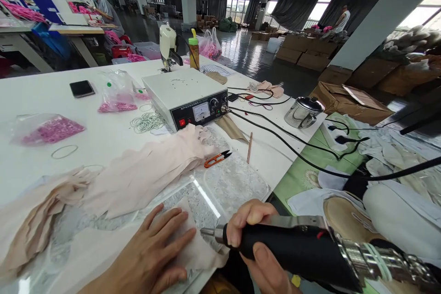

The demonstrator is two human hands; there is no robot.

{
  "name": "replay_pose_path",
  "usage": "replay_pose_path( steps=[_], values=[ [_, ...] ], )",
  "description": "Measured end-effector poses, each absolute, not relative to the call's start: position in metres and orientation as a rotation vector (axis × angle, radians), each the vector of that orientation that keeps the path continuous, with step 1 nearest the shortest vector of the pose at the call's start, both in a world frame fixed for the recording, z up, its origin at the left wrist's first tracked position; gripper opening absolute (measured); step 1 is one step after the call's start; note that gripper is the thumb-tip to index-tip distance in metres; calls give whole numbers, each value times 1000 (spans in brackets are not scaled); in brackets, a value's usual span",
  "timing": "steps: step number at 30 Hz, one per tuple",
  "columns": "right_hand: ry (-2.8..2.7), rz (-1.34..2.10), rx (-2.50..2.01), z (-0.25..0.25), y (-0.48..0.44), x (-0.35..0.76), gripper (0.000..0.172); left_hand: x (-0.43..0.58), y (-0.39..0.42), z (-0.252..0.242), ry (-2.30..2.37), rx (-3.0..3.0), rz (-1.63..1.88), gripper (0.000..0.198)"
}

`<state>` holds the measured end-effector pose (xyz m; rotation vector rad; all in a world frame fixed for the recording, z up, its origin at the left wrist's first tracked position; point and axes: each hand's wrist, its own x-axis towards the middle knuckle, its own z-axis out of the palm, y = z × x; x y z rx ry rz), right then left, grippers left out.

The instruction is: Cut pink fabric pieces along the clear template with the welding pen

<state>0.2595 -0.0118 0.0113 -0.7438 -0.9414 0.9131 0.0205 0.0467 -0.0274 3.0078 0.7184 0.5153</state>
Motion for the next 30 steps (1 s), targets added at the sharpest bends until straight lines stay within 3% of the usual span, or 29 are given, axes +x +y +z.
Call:
replay_pose_path(
  steps=[21, 30],
  values=[
    [-1003, 921, -794, -9, 0, 252, 20, 15, 49, -30, 649, 3051, 477, 57],
    [-901, 941, -763, 10, -6, 259, 21, 12, 56, -25, 713, 3034, 478, 46]
  ],
)
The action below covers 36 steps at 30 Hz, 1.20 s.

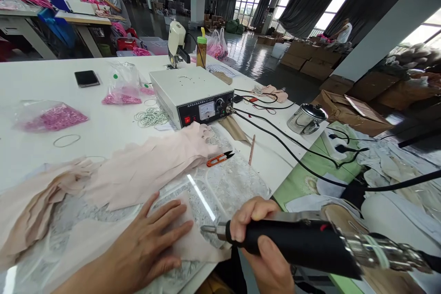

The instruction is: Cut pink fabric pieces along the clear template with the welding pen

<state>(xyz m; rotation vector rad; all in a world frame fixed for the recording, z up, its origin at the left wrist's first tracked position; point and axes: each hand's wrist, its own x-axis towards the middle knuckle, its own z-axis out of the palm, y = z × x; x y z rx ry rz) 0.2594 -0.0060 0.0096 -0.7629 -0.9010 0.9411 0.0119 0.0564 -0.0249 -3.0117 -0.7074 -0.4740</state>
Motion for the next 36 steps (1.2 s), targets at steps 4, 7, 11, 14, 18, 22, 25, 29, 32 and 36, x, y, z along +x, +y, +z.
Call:
replay_pose_path(
  steps=[4, 7, 11, 14, 18, 22, 25, 29, 32, 36],
  values=[
    [-896, 948, -776, 14, -22, 267, 21, 11, 60, -20, -683, -2993, -419, 48],
    [-956, 943, -793, 9, -28, 267, 21, 12, 60, -21, -707, -2975, -448, 47],
    [-986, 943, -765, 3, -28, 265, 20, 12, 58, -21, -688, -2962, -451, 47],
    [-983, 957, -741, 4, -28, 265, 21, 13, 57, -17, -665, -2970, -473, 43],
    [-965, 1007, -783, 12, -31, 265, 24, 17, 54, -9, -568, -3014, -477, 38],
    [-867, 997, -789, 10, -32, 260, 28, 19, 58, -4, -408, -2993, -398, 40],
    [-874, 991, -709, 1, -29, 259, 26, 20, 60, -2, -370, -2968, -378, 42],
    [-915, 1066, -559, -7, -26, 262, 20, 20, 58, -3, -386, -2927, -344, 42],
    [-874, 1089, -618, -1, -29, 266, 22, 20, 52, -7, -419, -2929, -324, 44],
    [-984, 1070, -701, 11, -33, 272, 18, 20, 46, -15, -500, -2942, -355, 43]
  ],
)
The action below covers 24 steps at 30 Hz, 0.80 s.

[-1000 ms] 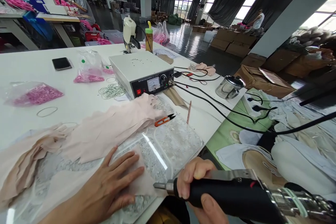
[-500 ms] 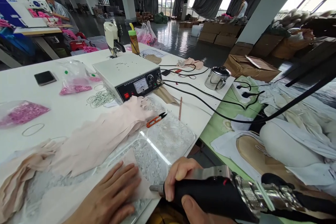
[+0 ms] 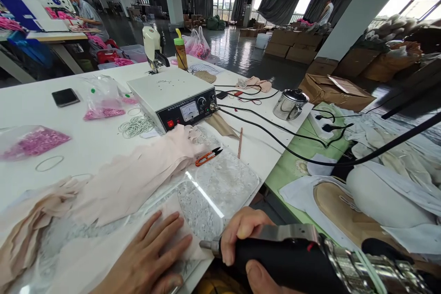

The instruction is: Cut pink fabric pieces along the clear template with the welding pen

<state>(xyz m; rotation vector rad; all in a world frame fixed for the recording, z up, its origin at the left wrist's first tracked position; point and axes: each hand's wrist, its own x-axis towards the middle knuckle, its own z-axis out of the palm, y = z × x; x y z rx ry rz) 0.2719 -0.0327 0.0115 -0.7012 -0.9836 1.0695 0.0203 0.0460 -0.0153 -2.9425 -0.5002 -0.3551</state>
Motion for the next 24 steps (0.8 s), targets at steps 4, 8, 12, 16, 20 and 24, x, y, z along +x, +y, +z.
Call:
replay_pose_path(
  steps=[4, 8, 12, 16, 20, 24],
  values=[
    [-1004, 976, -707, 14, -27, 271, 17, 21, 46, -15, -470, -2930, -381, 46],
    [-986, 926, -698, 9, -16, 261, 18, 21, 47, -11, -441, -2904, -359, 53],
    [-985, 917, -674, 8, -9, 254, 19, 22, 42, -17, -527, -2934, -409, 50],
    [-1005, 971, -670, 5, -8, 256, 18, 23, 36, -27, -631, -2962, -485, 48],
    [-1024, 980, -667, -2, -9, 257, 20, 23, 35, -29, -650, -2971, -512, 47],
    [-1026, 947, -674, -2, -6, 253, 20, 23, 40, -22, -573, -2957, -460, 48]
  ],
)
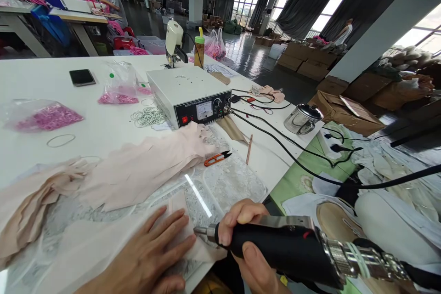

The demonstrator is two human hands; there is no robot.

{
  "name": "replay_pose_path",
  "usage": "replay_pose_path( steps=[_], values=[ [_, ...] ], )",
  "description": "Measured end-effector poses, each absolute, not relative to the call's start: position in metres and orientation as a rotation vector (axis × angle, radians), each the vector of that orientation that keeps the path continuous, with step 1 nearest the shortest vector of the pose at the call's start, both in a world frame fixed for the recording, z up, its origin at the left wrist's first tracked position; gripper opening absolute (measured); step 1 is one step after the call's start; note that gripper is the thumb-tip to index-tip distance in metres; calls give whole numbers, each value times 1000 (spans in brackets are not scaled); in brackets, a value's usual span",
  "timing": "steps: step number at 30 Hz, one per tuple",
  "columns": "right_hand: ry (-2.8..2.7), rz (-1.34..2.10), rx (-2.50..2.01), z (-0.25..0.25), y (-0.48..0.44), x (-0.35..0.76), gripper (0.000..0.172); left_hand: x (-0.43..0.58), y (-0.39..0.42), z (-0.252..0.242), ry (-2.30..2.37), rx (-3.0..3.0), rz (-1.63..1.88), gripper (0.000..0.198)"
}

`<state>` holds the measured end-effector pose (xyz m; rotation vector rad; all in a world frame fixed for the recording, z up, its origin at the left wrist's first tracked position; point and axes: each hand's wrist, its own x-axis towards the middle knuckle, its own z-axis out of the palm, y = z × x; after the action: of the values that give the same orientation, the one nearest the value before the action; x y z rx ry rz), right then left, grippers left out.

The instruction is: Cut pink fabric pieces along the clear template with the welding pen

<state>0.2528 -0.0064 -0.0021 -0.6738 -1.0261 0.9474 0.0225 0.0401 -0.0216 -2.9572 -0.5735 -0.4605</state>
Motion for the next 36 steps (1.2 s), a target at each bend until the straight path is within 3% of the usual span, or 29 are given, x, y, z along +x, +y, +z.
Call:
replay_pose_path(
  steps=[6, 17, 26, 36],
  values=[
    [-1041, 896, -681, 2, -1, 249, 20, 21, 45, -16, -461, -2928, -431, 52],
    [-1067, 859, -736, -11, 3, 250, 19, 18, 42, -35, -661, -2998, -515, 47],
    [-915, 912, -704, 16, -21, 275, 16, 9, 49, -22, -650, -2989, -446, 44],
    [-962, 926, -731, -1, -24, 277, 17, 23, 33, -21, -694, -2956, -486, 39]
  ],
)
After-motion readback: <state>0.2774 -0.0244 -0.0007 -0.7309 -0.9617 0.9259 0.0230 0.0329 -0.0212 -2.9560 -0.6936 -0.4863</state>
